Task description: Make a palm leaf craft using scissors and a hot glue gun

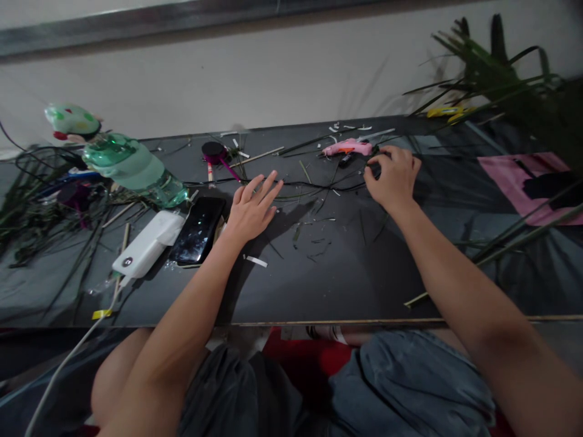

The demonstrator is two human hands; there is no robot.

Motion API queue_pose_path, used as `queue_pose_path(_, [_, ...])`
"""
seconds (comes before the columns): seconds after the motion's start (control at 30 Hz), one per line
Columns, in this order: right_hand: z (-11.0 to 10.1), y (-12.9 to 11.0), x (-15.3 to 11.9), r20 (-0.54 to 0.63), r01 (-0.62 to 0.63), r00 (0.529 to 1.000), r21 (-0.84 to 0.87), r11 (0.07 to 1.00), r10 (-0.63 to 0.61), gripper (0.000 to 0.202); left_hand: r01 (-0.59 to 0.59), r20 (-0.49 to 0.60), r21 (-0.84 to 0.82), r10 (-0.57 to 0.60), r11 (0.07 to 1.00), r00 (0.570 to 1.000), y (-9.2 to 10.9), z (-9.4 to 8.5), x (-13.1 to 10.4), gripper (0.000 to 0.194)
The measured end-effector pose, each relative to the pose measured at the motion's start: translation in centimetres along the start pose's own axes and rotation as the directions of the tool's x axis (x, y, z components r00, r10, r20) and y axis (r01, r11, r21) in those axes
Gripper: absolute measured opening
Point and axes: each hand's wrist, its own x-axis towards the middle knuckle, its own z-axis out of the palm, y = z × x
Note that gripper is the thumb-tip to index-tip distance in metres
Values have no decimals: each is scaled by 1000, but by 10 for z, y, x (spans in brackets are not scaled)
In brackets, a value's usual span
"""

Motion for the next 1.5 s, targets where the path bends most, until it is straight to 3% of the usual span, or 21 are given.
queue_pose_path(0.4, [-1, -1, 0, 33, -1, 999, 11, 1000, 1, 26, 32, 1, -1, -32, 999, 999, -1, 1, 1, 58])
queue_pose_path(0.57, [1, 1, 0, 9, 5, 1000, 19, 1000, -5, 25, 46, -111, 13, -45, 999, 993, -3, 2, 0, 42])
queue_pose_path(0.73, [1, 0, 0, 14, -8, 1000, 29, 1000, 8, 26, 75, -305, -16, -76, 997, 949, -8, 6, -1, 29])
queue_pose_path(0.93, [1, 1, 0, 24, 8, 1000, 19, 1000, -9, 28, 43, -406, -137, -96, 990, 909, -10, 7, -3, 30])
queue_pose_path(1.13, [1, 2, 0, 57, 20, 998, 5, 1000, -20, 30, 157, -526, -172, -225, 973, 820, -16, 7, -3, 30])
queue_pose_path(1.27, [-1, 1, 0, 43, 26, 999, -7, 1000, -26, 30, 218, -537, -239, -316, 946, 782, -19, 8, -1, 29])
queue_pose_path(1.5, [-1, 0, 0, 30, 16, 999, -1, 1000, -16, 28, 293, -495, -268, -392, 918, 776, -22, 8, 0, 30])
